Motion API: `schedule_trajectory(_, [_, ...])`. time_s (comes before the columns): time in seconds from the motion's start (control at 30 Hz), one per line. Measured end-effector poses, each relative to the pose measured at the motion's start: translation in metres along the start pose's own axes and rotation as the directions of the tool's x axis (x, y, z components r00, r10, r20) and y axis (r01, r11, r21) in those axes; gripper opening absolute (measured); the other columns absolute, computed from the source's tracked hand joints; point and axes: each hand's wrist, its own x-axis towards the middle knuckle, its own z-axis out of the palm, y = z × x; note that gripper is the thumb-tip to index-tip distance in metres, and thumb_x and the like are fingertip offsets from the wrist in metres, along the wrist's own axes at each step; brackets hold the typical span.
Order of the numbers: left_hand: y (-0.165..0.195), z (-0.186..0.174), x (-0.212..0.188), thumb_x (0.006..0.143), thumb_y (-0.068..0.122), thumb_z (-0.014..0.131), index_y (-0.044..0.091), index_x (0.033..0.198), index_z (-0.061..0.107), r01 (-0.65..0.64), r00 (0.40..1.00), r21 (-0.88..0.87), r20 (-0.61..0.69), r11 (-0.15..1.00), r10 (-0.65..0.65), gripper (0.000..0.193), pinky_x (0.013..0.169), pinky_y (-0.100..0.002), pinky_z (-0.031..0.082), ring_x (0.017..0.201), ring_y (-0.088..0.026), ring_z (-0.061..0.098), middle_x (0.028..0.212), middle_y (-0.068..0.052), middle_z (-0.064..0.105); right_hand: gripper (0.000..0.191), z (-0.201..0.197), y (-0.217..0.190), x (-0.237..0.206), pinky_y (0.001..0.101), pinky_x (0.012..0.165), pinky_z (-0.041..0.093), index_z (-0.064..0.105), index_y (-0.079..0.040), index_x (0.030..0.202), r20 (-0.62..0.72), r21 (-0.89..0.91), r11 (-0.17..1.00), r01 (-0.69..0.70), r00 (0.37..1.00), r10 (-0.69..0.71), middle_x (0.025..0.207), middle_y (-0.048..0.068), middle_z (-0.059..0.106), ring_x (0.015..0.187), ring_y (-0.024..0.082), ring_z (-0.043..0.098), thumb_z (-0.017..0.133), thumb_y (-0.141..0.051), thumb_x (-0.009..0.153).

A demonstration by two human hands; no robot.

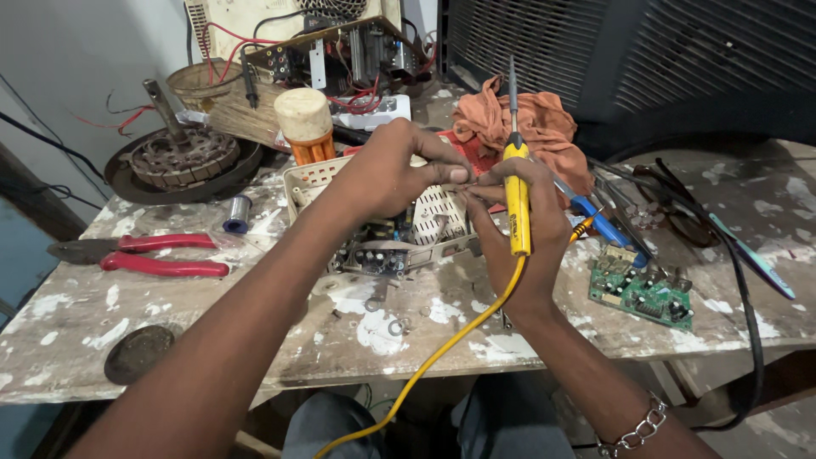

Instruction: The person holds a circuit board over a plastic tray on a cluttered workbench and uses a yellow soldering iron to solder components on the board, repositioning and turning the board between solder points while steadying it with the other hand.

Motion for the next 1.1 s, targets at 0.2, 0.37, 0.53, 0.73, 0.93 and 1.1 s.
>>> schedule_trajectory(0.2, [-0.0067, -0.0020, 0.0017, 0.086, 0.024, 0.078, 0.012, 0.105, 0.081, -0.039, 0.999, -0.020, 0.033, 0.999, 0.040, 0.023, 0.086, -0.034, 0.058, 0.089, -0.017, 0.077, 0.094, -0.008, 0.081, 0.043, -0.0007, 0.0005, -0.0002, 0.0312, 0.097, 0.055, 0.054, -0.001, 0.123, 0.000, -0.011, 1.000, 0.026, 1.000, -0.026, 0.111, 0.011, 0.069, 0.104, 0.020, 0.079, 0.080, 0.007, 0.089])
schedule_trajectory(0.37, [-0.0049, -0.0034, -0.0007, 0.085, 0.023, 0.078, 0.013, 0.104, 0.082, -0.003, 0.999, 0.002, 0.044, 1.000, 0.003, 0.022, 0.086, -0.035, 0.057, 0.089, -0.018, 0.076, 0.094, -0.008, 0.081, 0.043, -0.0008, 0.0000, -0.0003, 0.0309, 0.096, 0.056, 0.054, -0.001, 0.123, 0.005, -0.015, 1.000, 0.001, 1.000, -0.001, 0.110, 0.010, 0.070, 0.104, 0.019, 0.079, 0.080, 0.005, 0.089])
schedule_trajectory(0.53, [0.0002, -0.0071, -0.0007, 0.082, 0.021, 0.080, 0.016, 0.102, 0.083, 0.023, 0.998, 0.041, 0.054, 0.999, -0.025, 0.021, 0.087, -0.035, 0.057, 0.088, -0.018, 0.077, 0.094, -0.007, 0.082, 0.042, -0.0002, 0.0006, -0.0004, 0.0302, 0.095, 0.056, 0.054, -0.002, 0.122, -0.003, -0.013, 1.000, -0.011, 1.000, 0.011, 0.109, 0.010, 0.070, 0.103, 0.019, 0.079, 0.081, 0.004, 0.090])
schedule_trajectory(0.73, [0.0006, -0.0069, 0.0007, 0.079, 0.018, 0.082, 0.016, 0.102, 0.082, -0.029, 0.998, 0.060, 0.055, 0.998, 0.026, 0.023, 0.087, -0.034, 0.057, 0.088, -0.018, 0.077, 0.093, -0.007, 0.081, 0.044, -0.0010, 0.0019, -0.0006, 0.0319, 0.098, 0.055, 0.054, -0.001, 0.122, -0.003, -0.047, 0.998, 0.034, 0.999, -0.034, 0.107, 0.010, 0.072, 0.103, 0.019, 0.078, 0.081, 0.004, 0.089])
schedule_trajectory(0.93, [-0.0018, -0.0051, 0.0039, 0.079, 0.017, 0.082, 0.017, 0.103, 0.082, -0.060, 0.997, 0.062, 0.061, 0.996, 0.056, 0.024, 0.086, -0.033, 0.058, 0.088, -0.016, 0.078, 0.092, -0.005, 0.082, 0.043, 0.0000, 0.0020, -0.0008, 0.0311, 0.095, 0.057, 0.054, -0.002, 0.123, -0.003, -0.006, 1.000, 0.020, 1.000, -0.020, 0.106, 0.010, 0.073, 0.103, 0.019, 0.078, 0.081, 0.004, 0.090])
schedule_trajectory(1.1, [-0.0002, -0.0026, 0.0053, 0.079, 0.017, 0.082, 0.017, 0.102, 0.082, -0.095, 0.992, 0.043, 0.085, 0.995, 0.091, 0.024, 0.086, -0.034, 0.058, 0.087, -0.017, 0.077, 0.092, -0.005, 0.081, 0.044, -0.0007, 0.0012, -0.0012, 0.0297, 0.090, 0.057, 0.054, -0.001, 0.123, 0.003, -0.003, 1.000, -0.003, 1.000, 0.003, 0.111, 0.011, 0.069, 0.102, 0.018, 0.078, 0.081, 0.004, 0.089])
